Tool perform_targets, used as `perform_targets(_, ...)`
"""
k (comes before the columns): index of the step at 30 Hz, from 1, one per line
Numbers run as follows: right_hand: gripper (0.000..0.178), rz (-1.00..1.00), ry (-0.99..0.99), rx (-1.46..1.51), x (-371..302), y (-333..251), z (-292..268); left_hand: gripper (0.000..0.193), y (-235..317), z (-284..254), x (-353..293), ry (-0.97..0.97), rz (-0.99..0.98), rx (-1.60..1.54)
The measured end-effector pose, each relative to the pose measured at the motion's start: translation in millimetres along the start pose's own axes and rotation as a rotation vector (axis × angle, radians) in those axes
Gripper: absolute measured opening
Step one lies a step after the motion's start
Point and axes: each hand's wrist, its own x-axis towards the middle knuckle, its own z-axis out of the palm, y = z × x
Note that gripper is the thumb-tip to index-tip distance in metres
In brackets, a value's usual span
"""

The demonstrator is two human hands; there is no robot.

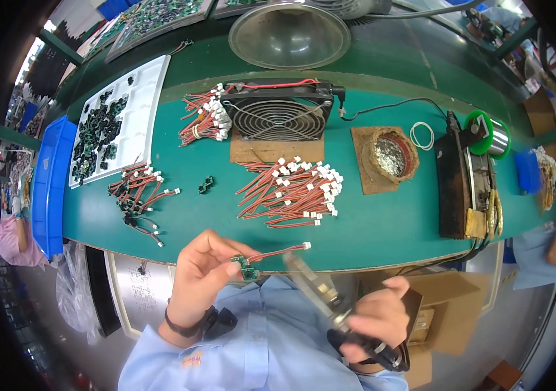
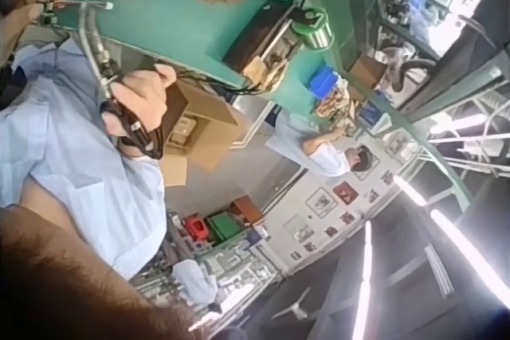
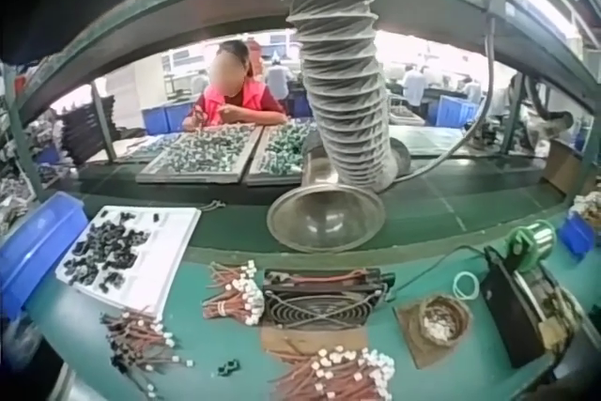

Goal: Soldering wires onto a small electronic component at a factory workstation.

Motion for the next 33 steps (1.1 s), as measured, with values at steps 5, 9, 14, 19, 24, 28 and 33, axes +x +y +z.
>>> perform_targets(5, 0.033, 0.032, -0.140, 0.095, 3.8, -9.3, 7.5, 0.010, 1.9, -2.5, -3.4, -0.029, -0.026, 0.042)
perform_targets(9, 0.031, 0.058, -0.160, 0.125, 3.1, -9.5, 9.6, 0.010, -0.3, -2.5, -4.9, -0.054, -0.003, 0.068)
perform_targets(14, 0.032, 0.047, -0.177, 0.137, 3.8, -8.0, 11.3, 0.012, -2.0, -4.1, -5.6, -0.076, 0.008, 0.035)
perform_targets(19, 0.032, 0.038, -0.185, 0.140, 3.5, -7.1, 11.6, 0.013, -1.9, -6.0, -5.4, -0.091, 0.003, 0.040)
perform_targets(24, 0.032, 0.045, -0.179, 0.139, 5.1, -8.4, 12.9, 0.013, -1.4, -5.7, -5.0, -0.097, 0.012, 0.055)
perform_targets(28, 0.031, 0.049, -0.172, 0.131, 5.8, -9.5, 12.8, 0.013, -0.7, -4.9, -5.1, -0.093, 0.005, 0.032)
perform_targets(33, 0.030, 0.013, -0.203, 0.111, 6.8, -8.7, 10.3, 0.014, 0.0, -5.3, -6.2, -0.090, 0.002, 0.077)
